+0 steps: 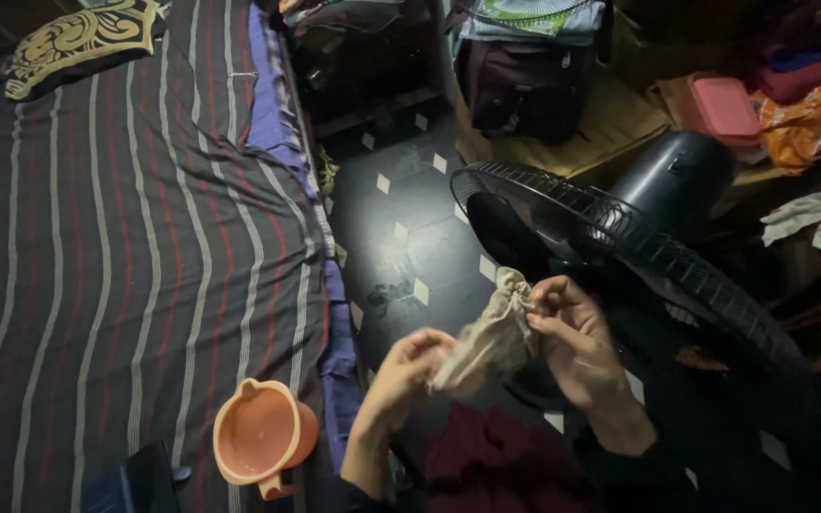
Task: The person cleans the motor housing and rear grille of a disassembled electric fan using a cloth, then rinses and wrings the cloth in a bowl of water.
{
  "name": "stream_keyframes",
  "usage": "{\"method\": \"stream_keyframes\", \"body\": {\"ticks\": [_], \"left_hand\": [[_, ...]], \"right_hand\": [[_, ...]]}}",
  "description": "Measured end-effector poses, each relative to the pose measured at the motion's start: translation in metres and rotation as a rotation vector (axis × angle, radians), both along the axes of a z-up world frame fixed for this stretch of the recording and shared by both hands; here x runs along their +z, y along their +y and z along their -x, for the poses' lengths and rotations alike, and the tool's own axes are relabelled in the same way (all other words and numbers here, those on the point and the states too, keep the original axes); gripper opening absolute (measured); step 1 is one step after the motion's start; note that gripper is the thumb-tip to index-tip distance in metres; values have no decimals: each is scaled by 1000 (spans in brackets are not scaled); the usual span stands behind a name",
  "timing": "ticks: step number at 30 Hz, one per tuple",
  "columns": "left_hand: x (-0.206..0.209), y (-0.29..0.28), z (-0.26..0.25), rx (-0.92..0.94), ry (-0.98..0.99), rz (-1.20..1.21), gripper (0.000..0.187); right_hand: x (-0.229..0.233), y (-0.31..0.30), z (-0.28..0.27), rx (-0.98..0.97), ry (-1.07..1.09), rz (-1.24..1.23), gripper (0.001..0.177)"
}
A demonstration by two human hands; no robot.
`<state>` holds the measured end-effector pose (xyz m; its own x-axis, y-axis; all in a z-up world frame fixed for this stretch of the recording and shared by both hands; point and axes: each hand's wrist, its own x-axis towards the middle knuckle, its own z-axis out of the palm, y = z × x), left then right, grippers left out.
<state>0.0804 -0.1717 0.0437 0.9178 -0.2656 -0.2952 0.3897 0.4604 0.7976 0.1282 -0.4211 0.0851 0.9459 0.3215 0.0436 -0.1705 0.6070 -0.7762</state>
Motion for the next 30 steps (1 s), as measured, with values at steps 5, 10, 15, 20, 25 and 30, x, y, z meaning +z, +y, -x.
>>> {"method": "stream_keyframes", "body": {"ticks": [5,10,15,20,25,30], "left_hand": [[-12,-2,2,-189,-111,235,18],[-1,-5,2,-121,-159,529,29],[14,-7,-2,4,-239,404,15],[47,-1,-15,97,-540,29,22],[33,-13,-27,229,-711,131,21],[14,-24,-41,434,-543,556,56]], "right_hand": [[0,-1,3,-85,-87,119,23],[8,1,7,-147,-131,165,25],[43,12,17,-235,-447,671,33],[76,12,29,-340,-541,976,35],[97,14,32,-273,-542,878,35],[105,19,37,-378,-701,1061,34]]}}
